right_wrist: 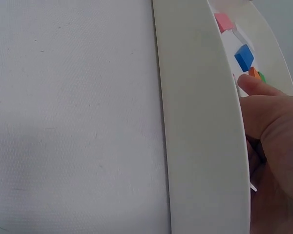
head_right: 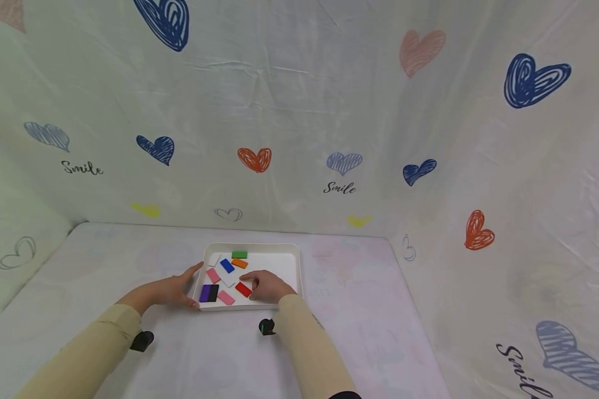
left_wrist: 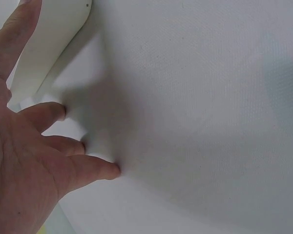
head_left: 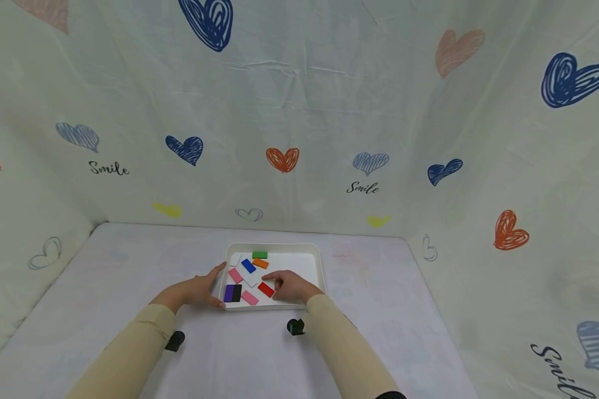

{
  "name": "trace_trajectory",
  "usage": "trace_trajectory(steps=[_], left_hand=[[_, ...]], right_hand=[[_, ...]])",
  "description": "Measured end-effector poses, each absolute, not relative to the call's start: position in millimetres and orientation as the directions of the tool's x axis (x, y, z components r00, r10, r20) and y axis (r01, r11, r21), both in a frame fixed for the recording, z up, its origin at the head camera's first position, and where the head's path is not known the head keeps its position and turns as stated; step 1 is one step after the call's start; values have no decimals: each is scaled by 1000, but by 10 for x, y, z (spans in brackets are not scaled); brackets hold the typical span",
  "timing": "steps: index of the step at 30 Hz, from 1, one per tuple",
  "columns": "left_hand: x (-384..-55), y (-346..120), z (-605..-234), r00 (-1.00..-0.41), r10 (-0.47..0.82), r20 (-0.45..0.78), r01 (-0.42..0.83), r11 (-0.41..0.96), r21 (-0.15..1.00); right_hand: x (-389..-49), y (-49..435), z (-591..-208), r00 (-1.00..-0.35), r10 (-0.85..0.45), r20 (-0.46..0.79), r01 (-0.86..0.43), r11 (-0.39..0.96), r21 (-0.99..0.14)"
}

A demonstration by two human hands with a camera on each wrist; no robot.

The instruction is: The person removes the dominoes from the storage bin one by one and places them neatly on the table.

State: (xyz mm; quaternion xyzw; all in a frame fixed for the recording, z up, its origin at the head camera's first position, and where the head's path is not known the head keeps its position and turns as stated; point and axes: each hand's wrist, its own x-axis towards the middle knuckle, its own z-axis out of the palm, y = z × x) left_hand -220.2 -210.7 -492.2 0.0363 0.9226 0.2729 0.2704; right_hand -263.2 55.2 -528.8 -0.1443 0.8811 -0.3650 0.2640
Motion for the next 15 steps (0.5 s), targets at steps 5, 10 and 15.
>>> trace_trajectory(steps=[5,10,15], left_hand=[[-2209,-2114,-4923,-851,211,-480,-85,848,523],[-2215,-2108,-4947,-853,207,-480,-89,848,523],[-2214,-2112,-4946,-852,207,-481,-92,845,528]], right_hand=[[-2617,522,-5251,-810,-449,-378,-98,739,-666],[-2615,513,-5266,-810,-446,-381,-132,771,-623],[-2614,506,-5267,-813,-454,-365,-155,773,-616]])
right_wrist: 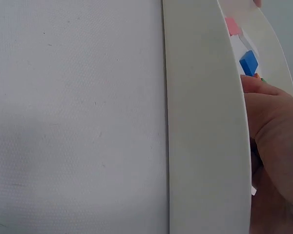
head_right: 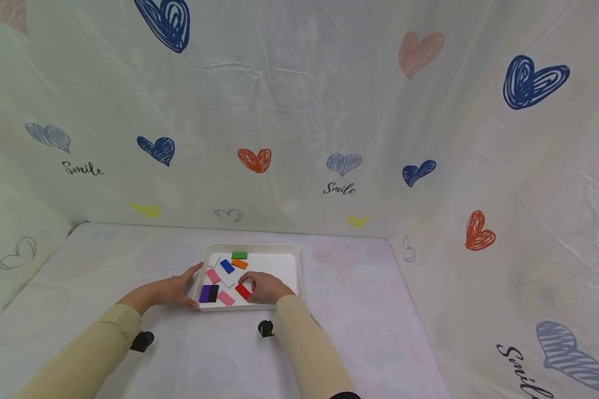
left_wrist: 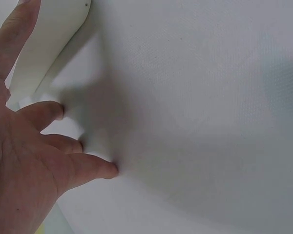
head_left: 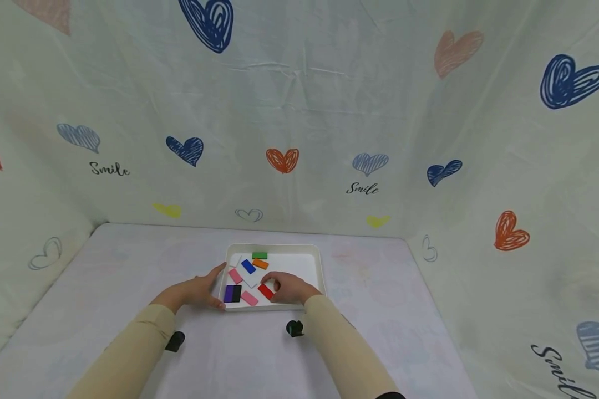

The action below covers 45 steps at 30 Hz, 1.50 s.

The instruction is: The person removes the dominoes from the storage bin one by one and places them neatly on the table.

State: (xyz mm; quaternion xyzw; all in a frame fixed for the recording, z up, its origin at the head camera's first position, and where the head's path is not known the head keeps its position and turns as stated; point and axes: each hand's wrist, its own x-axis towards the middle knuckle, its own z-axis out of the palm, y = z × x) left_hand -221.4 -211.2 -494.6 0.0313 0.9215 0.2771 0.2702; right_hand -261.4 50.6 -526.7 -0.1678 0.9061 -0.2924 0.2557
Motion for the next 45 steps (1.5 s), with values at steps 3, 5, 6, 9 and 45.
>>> trace_trajectory(steps=[3,5,6,9,45], left_hand=[[-2211,-2110,-4935,-850,211,-483,-96,840,535],[-2208,-2109,-4928,-848,211,-485,-100,836,539],[-2205,-2108,-4923,-848,212,-485,-100,836,540],[-2202,-2107,-4914,-847,217,-485,-97,834,543],[-2240,-2130,-4968,-844,224,-487,-86,840,535]], right_hand=[[-2610,513,-5266,-815,-458,-354,-163,768,-620],[-2610,517,-5273,-815,-462,-349,-164,762,-626],[-2610,519,-5274,-815,-463,-347,-162,758,-632],[-2607,528,-5284,-817,-459,-349,-143,747,-649],[-2461,1174,-4936,-817,-518,-252,-144,607,-782]])
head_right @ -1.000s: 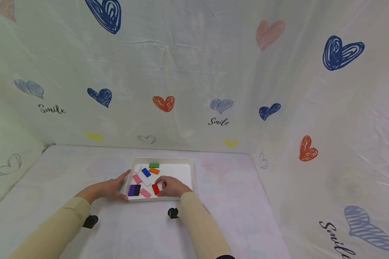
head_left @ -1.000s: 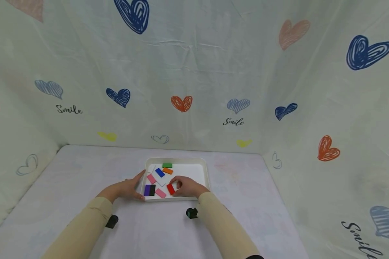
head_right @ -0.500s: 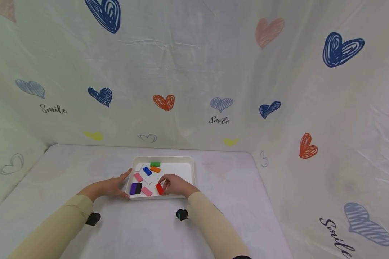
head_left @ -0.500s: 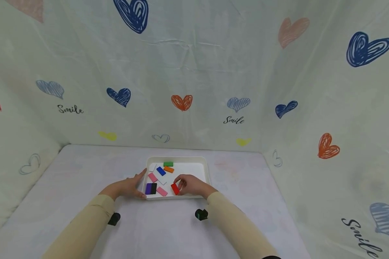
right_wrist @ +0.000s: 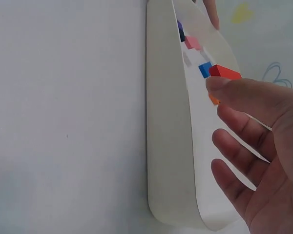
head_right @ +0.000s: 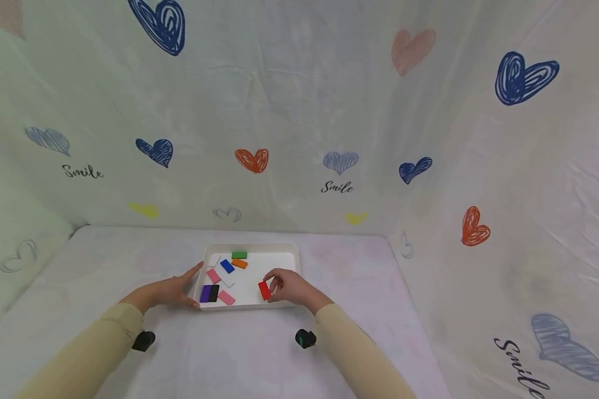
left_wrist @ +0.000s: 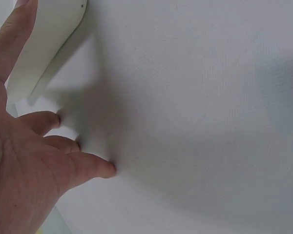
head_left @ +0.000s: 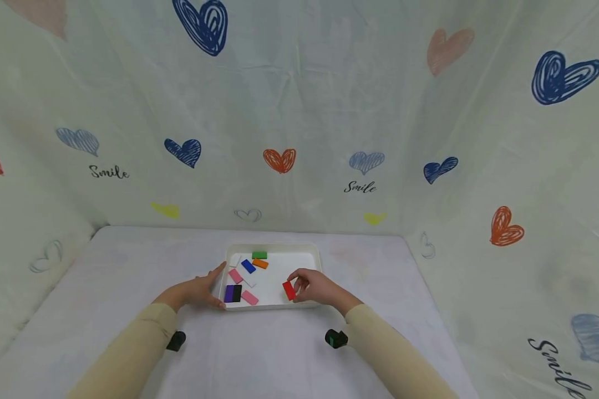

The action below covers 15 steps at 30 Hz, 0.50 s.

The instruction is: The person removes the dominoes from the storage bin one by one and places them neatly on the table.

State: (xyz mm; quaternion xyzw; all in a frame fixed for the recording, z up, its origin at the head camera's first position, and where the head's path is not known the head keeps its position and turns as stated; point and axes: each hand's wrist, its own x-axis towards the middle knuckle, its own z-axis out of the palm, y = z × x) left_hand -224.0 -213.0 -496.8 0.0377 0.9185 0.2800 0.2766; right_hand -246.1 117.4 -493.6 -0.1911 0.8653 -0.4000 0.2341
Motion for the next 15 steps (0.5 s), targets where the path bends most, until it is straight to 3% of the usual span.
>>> trace_trajectory(steps=[15], left_hand=[[-2236,-2128,-5018,-850,247,-466,-53,839,541]], right_hand=[[-2475,1751,-4879,-883,-427,-196,-98,575,-812]])
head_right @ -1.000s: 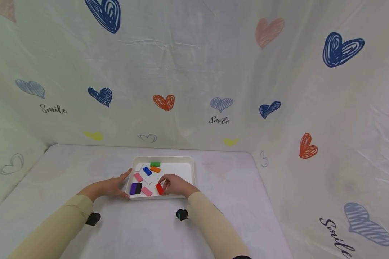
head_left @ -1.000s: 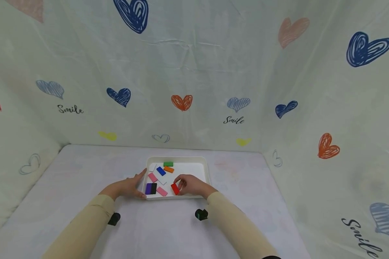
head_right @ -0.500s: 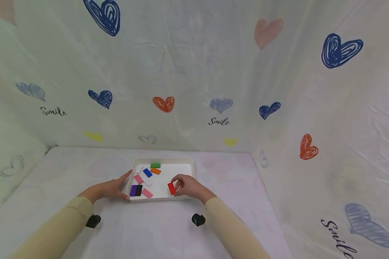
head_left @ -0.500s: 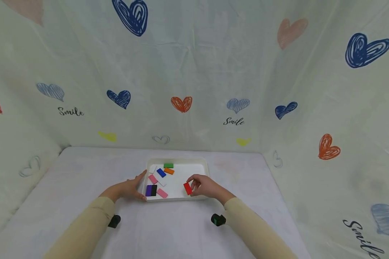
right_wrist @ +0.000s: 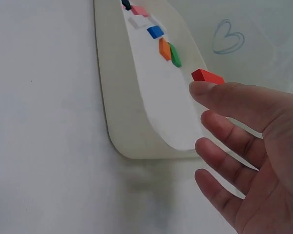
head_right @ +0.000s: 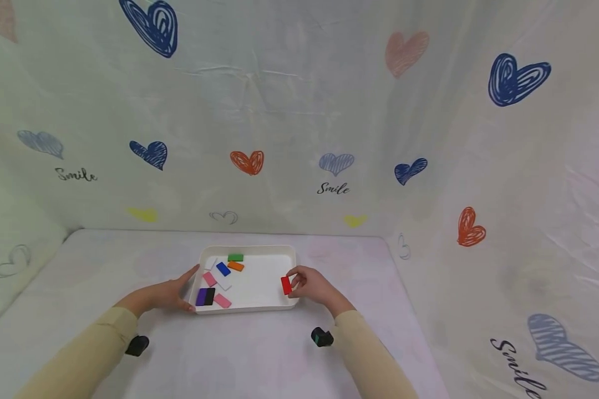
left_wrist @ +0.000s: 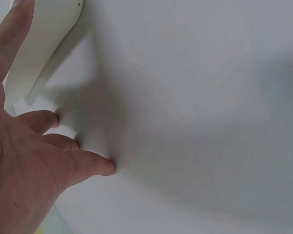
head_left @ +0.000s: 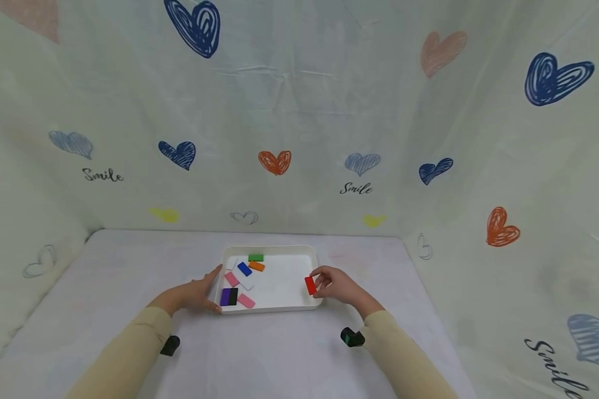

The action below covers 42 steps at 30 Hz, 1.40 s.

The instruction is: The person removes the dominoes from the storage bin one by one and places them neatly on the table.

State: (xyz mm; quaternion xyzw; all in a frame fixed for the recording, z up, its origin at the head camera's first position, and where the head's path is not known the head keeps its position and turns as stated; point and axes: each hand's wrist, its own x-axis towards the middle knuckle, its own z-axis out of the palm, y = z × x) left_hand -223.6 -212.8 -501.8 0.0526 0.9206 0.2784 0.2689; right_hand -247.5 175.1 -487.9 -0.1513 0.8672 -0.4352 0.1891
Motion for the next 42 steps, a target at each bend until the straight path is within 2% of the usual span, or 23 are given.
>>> trace_trajectory(steps=[12,28,42], left_hand=[[-2226,-2120,-4959,-844,235,-482,-67,846,529],[-2243,-2122,-4971,-837,224,-500,-80,852,517],[-2245,-2125,-4980,-836,229,-499,-72,856,513]], right_hand=[[-2555,2045,-5012,-935,-283,-215,47,501,-864],[-2620,2211,-5327,-961,-110,-254,151,561,-814],[-2645,2307,-5487,-955,-111,-276,163,583,-796]])
